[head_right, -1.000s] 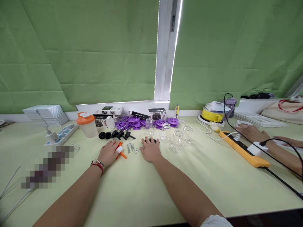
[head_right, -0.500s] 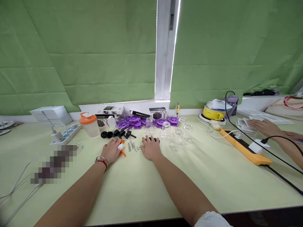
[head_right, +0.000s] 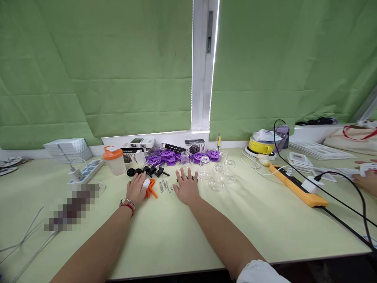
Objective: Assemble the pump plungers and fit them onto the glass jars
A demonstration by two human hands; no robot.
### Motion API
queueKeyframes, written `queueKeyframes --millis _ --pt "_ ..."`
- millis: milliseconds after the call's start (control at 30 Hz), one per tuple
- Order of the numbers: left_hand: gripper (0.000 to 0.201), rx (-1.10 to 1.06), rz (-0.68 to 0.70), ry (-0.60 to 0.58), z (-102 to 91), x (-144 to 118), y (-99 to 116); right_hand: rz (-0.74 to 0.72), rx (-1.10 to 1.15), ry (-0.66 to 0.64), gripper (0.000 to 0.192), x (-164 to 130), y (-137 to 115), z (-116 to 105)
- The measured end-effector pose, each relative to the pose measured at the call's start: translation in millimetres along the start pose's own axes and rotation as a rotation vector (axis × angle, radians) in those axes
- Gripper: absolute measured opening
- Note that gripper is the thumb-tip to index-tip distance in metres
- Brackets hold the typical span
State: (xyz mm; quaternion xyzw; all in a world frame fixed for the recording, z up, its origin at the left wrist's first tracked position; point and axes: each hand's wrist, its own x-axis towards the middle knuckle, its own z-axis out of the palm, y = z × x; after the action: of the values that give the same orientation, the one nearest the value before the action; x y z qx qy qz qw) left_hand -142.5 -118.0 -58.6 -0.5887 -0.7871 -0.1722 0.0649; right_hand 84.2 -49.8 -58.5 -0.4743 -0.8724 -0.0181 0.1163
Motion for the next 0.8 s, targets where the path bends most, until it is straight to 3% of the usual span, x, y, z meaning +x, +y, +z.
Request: queueKeyframes --millis 133,267,333,400,533,633,800 --pt "0.055 -0.018 -0.056 0.010 -7.4 0.9 -8.5 -0.096 -0.035 0.085 0.065 -16.5 -3.8 -8.9" --pt "0.062 -0.015 -0.023 -0.063 -24.8 -8.5 -20.5 -0.304 0.039 0.042 0.066 -45.0 -3.3 -19.3" --pt "0.064 -0.019 0.102 -0.097 -38.5 -24.6 -22.2 -0.448 0.102 -0.024 0.066 -61.2 -2.9 -25.3" --pt "0.065 -0.049 0.416 -0.164 -51.8 -48.1 -18.1 -0.565 0.172 -0.114 0.067 -76.9 -3.6 -30.9" --pt "0.078 -0.093 0.818 -0.364 -65.1 -99.0 5.5 -0.642 0.294 -0.277 0.070 -103.9 -8.3 -37.8" --pt "0.080 -0.112 0.920 -0.519 -63.1 -122.0 23.9 -0.611 0.336 -0.335 0.072 -117.4 -12.4 -39.5" --pt "0.080 -0.112 0.938 -0.563 -56.6 -130.3 30.9 -0.550 0.355 -0.364 0.071 -123.8 -15.0 -41.0"
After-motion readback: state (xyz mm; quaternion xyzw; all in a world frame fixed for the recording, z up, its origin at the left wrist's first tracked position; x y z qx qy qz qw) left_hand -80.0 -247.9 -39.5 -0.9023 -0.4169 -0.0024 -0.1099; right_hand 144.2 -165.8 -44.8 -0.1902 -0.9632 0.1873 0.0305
